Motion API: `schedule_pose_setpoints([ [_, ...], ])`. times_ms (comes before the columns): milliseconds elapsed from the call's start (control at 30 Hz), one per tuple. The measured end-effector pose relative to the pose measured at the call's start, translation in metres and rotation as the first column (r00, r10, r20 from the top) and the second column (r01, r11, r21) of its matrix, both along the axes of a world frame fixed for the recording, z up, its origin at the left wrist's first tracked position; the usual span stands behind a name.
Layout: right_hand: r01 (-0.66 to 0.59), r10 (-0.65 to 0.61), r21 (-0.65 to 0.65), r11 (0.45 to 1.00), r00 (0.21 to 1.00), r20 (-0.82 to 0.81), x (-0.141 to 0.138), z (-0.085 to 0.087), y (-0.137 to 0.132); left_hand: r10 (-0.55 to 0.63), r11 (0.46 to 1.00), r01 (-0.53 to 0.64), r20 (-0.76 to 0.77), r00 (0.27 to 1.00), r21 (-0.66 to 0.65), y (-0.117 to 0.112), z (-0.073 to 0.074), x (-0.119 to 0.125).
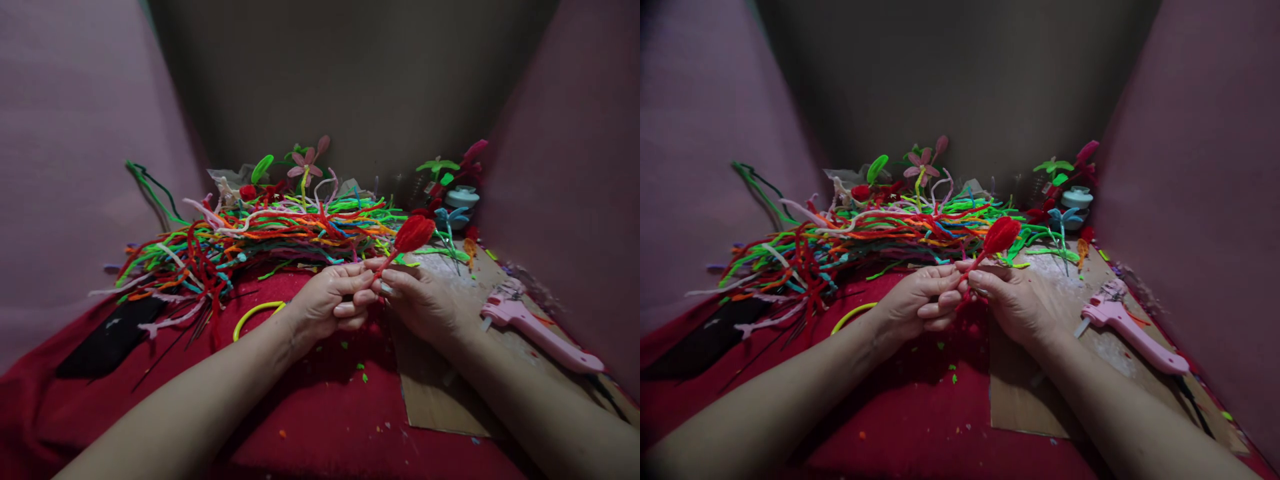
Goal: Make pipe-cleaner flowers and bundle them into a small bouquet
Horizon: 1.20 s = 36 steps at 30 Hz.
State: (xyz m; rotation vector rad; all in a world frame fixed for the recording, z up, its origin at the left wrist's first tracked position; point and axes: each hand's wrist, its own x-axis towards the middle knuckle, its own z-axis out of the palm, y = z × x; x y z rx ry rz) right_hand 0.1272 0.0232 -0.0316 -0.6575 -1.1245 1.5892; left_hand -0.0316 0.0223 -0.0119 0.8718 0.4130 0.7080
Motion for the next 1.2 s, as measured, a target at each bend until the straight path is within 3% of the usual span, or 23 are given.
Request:
schedule_pose_setpoints([
  [200, 0.018, -0.018, 0.014, 1.000, 1.000, 0.015, 0.001, -0.003, 0.002, -0.018, 1.000, 0.018, -0.070, 0.997, 0.004, 0.000, 0.003, -0.002],
  [300, 0.058, -0.058, 0.015, 0.998, 0.998, 0.015, -0.001, -0.005, 0.002, 0.108, 0.988, -0.081, -0.209, 0.972, 0.130, -0.001, 0.006, 0.000],
  [367, 0.067, -0.068, 0.023, 0.998, 0.997, 0.036, -0.003, -0.005, 0.002, 0.250, 0.943, -0.156, -0.315, 0.916, 0.295, -0.002, 0.008, 0.003],
  [467, 0.062, -0.065, 0.050, 0.997, 0.996, 0.063, -0.005, -0.003, 0.001, 0.469, 0.812, -0.194, -0.417, 0.778, 0.550, -0.005, 0.007, 0.007],
  [600, 0.103, -0.106, 0.042, 0.994, 0.992, 0.067, -0.005, -0.004, 0.001, 0.699, 0.514, -0.106, -0.344, 0.627, 0.851, -0.007, -0.002, 0.008],
  [667, 0.133, -0.135, 0.032, 0.991, 0.988, 0.075, -0.004, -0.008, 0.003, 0.755, 0.388, -0.035, -0.296, 0.584, 0.921, -0.007, -0.007, 0.006],
  [767, 0.145, -0.151, 0.057, 0.988, 0.982, 0.116, -0.003, -0.012, 0.004, 0.784, 0.316, 0.001, -0.261, 0.564, 0.949, -0.008, -0.011, 0.005],
  [867, 0.154, -0.170, 0.100, 0.983, 0.969, 0.177, -0.001, -0.012, 0.004, 0.784, 0.319, -0.031, -0.245, 0.570, 0.947, -0.008, -0.011, 0.005],
  [967, 0.107, -0.137, 0.149, 0.983, 0.970, 0.201, -0.001, -0.008, 0.002, 0.779, 0.387, -0.132, -0.247, 0.576, 0.913, -0.007, -0.008, 0.007],
  [1033, 0.051, -0.086, 0.172, 0.984, 0.975, 0.203, -0.002, -0.004, -0.001, 0.737, 0.504, -0.220, -0.283, 0.614, 0.835, -0.007, -0.004, 0.008],
  [1133, -0.006, -0.028, 0.173, 0.985, 0.980, 0.198, -0.004, 0.003, -0.004, 0.606, 0.719, -0.312, -0.340, 0.719, 0.621, -0.006, 0.002, 0.010],
  [1200, -0.026, -0.006, 0.158, 0.987, 0.980, 0.201, -0.005, 0.007, -0.006, 0.543, 0.799, -0.344, -0.348, 0.764, 0.493, -0.007, 0.005, 0.011],
])
